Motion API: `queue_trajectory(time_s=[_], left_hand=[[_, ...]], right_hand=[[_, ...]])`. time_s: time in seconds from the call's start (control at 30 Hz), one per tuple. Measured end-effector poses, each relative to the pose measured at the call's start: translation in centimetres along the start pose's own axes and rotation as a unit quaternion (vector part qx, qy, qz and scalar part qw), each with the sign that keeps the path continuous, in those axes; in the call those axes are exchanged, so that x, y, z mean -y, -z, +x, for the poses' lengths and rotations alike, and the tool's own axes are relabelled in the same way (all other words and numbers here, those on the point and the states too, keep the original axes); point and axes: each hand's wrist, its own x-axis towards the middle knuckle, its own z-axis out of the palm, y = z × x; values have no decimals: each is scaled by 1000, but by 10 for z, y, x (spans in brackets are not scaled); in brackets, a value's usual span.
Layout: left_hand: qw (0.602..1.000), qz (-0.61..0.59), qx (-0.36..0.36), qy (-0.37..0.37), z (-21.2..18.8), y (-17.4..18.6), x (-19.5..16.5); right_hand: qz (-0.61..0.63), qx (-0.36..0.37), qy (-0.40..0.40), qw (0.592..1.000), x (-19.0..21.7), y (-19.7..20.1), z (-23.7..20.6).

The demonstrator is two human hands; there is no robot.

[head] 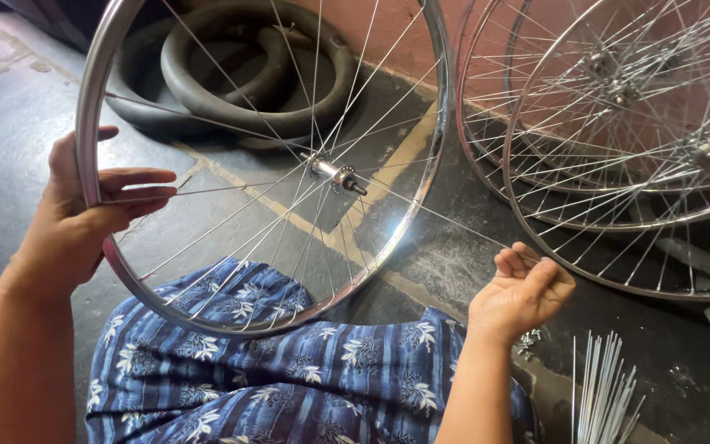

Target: The person is assembling a bicycle wheel by hand, inserting metal spokes into the rim and hub. They repeatedly pick up spokes, thread them through the rim holes, and connect them to the hub, rotating the wheel as needed to access different positions.

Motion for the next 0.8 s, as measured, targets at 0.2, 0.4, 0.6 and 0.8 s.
queue_trajectory(time_s=[0.2,0.4,0.6,0.8], left_hand=[[1000,8,5,-2,-2,-4,1],[1000,24,7,4,-4,-9,-4],[999,31,21,-7,-8,-15,-11],[999,27,24,-9,-10,-17,-11]], right_hand=[[-12,7,-15,1000,-7,-5,-11],[-23,2,-18,1000,-6,-7,-14],[-17,-19,-25,999,-4,-7,-11],[-28,-28,-32,999,-5,-4,-9]])
